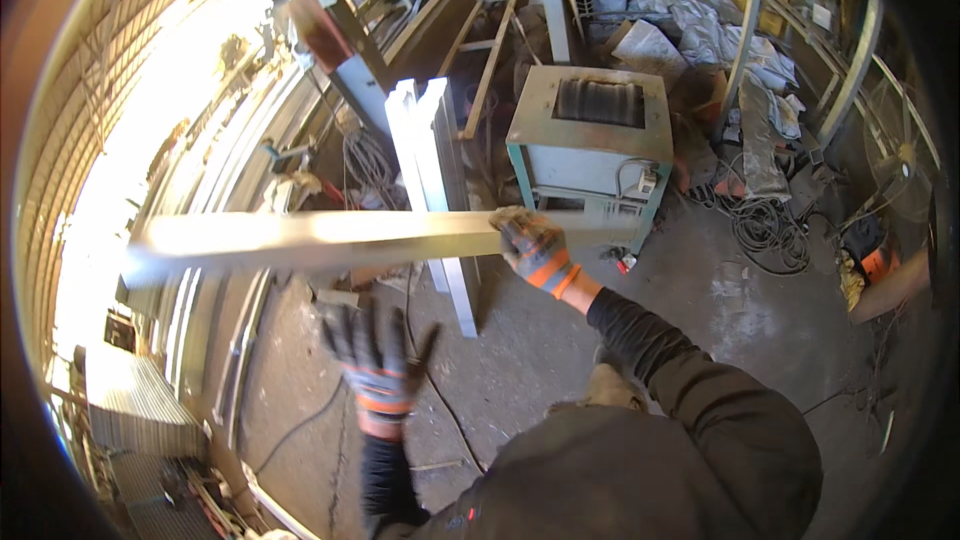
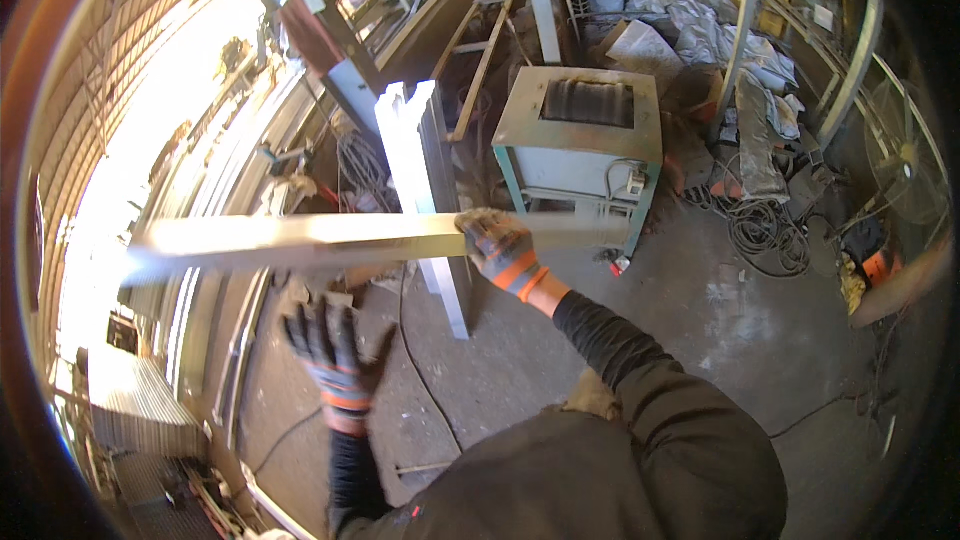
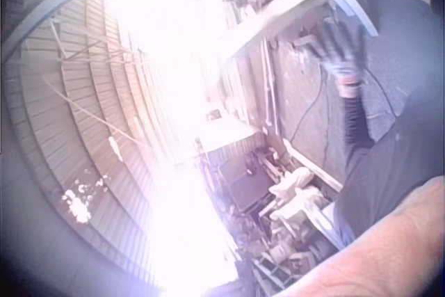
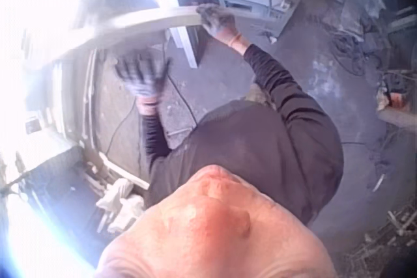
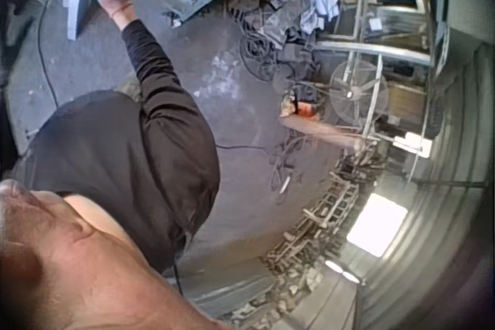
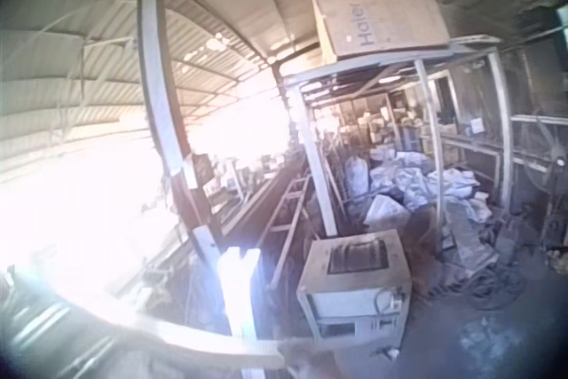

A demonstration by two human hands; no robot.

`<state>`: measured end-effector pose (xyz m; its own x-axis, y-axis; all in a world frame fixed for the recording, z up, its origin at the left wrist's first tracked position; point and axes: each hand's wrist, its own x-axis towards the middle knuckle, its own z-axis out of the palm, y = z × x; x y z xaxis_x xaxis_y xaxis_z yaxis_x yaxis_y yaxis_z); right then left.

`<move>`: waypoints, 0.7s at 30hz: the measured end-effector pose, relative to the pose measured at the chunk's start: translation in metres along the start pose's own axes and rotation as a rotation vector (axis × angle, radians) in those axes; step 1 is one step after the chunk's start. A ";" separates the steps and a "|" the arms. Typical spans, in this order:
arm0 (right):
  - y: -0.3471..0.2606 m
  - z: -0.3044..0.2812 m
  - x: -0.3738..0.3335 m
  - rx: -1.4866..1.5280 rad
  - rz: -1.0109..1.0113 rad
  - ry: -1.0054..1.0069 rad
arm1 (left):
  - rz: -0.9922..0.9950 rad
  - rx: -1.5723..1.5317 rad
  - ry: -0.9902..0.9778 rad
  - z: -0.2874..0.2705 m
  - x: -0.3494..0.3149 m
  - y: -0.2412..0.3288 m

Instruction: The person repeatedly feeds long metal profiles through a bench-mounted grinding machine, flipping each piece to treat both sides. After finishing each profile, the person stacks it with others nearby. The process is repeated for several profiles throughout the clip.

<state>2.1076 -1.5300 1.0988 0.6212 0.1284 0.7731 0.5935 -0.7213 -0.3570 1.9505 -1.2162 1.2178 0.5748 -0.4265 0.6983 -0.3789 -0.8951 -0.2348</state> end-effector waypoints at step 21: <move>0.277 -0.094 0.039 -0.493 0.093 -0.481 | -0.441 -0.520 -0.538 0.158 -0.121 0.163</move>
<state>2.2480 -1.7888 1.0800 0.8836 0.2560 0.3920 0.2955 -0.9544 -0.0428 1.9345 -1.3309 0.9883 0.9623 -0.1758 0.2077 -0.2491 -0.8762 0.4126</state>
